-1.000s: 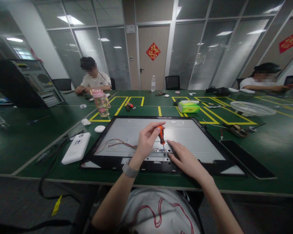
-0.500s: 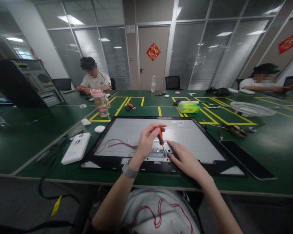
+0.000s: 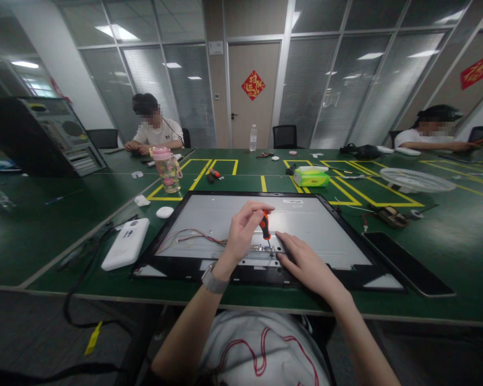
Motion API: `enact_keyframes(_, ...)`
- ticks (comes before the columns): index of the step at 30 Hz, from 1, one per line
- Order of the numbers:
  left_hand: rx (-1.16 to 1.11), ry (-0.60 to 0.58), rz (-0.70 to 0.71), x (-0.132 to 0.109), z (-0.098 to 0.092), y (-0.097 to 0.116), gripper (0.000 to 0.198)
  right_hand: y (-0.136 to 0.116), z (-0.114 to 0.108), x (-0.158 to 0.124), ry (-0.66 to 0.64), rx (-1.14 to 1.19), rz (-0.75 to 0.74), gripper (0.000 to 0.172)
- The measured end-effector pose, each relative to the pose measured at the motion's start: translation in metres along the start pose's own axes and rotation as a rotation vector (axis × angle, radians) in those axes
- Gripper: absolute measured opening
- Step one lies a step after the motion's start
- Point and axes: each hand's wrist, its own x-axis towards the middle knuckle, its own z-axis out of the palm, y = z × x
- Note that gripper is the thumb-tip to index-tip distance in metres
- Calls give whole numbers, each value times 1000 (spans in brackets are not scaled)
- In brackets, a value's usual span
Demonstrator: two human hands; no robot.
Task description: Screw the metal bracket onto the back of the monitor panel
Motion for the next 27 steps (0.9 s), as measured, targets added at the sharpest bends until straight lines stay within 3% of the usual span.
enact_keyframes(4,66,19,74,1,0,1,15,1,1,0,1,-1,-8,48)
enact_keyframes(12,-84,-11,-39,-1,-1,-4,28,1,1,0,-17,-9,8,49)
enact_keyframes(19,108,35,36,0,-1,4,21,1,1,0,-10,-8,2,48)
enact_keyframes(27,-51,16,-51,-1,-1,-3,31,1,1,0,13,-3,-8,48)
